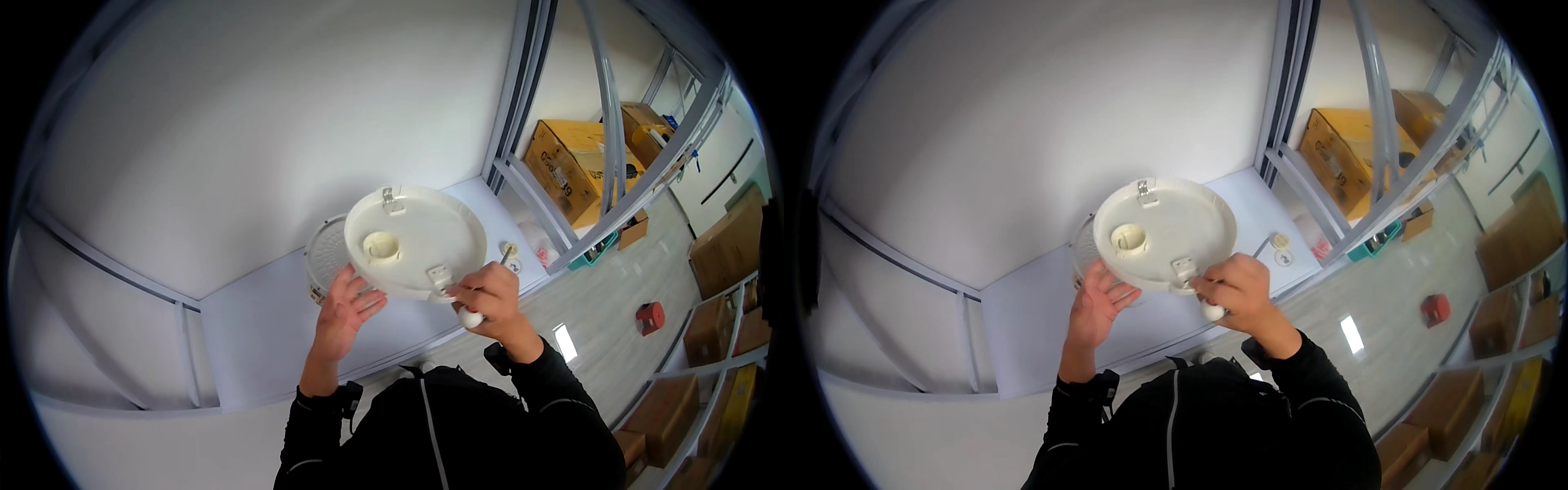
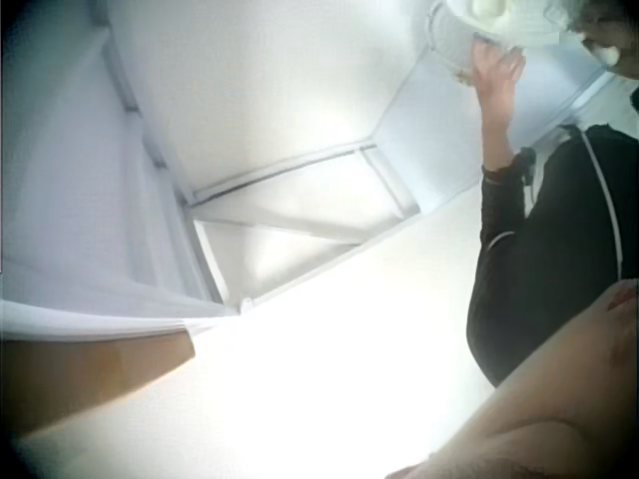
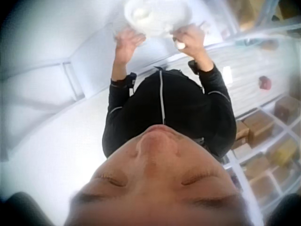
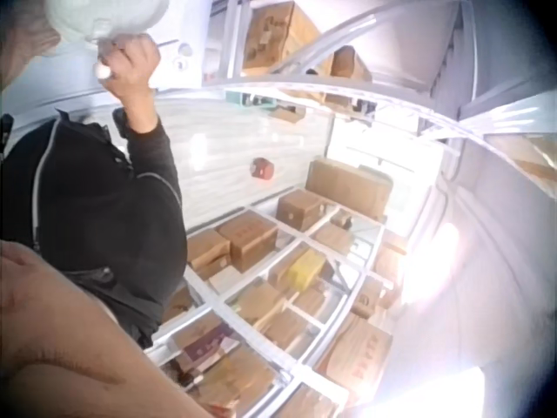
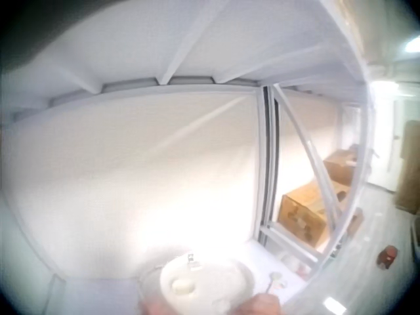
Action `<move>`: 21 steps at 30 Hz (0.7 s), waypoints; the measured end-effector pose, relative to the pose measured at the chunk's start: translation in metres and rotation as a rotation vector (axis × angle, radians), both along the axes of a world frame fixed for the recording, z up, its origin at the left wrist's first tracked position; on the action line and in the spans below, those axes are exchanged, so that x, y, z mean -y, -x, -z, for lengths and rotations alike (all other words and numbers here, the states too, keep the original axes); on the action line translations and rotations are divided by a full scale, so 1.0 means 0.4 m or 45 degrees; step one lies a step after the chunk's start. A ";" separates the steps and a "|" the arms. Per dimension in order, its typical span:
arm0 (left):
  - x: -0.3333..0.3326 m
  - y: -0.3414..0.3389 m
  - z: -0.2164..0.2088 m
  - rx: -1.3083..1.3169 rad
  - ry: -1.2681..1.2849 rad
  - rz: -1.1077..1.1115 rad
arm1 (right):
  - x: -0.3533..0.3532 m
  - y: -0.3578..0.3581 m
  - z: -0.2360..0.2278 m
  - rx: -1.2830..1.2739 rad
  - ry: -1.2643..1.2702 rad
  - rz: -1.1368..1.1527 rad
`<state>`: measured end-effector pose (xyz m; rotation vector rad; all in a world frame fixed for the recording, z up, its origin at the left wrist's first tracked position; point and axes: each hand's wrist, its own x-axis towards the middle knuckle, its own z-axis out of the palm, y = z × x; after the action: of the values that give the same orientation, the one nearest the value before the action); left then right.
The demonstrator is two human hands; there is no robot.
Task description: The person uses a screwdriver to fasten screws into a white circular plastic fixture base, then attaches a white plastic cover to the base. The person works at a white shelf in a storage area.
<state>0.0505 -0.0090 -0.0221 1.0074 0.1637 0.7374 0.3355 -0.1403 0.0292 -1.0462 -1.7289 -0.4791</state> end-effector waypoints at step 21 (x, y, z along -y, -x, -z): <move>0.099 -0.257 0.075 -0.522 0.344 -0.082 | 0.189 -0.107 0.035 -0.270 0.205 0.244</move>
<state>0.1534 -0.0486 -0.0522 0.8863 0.6373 0.5409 0.3785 -0.2157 0.0150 -1.3369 -1.5051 -0.3380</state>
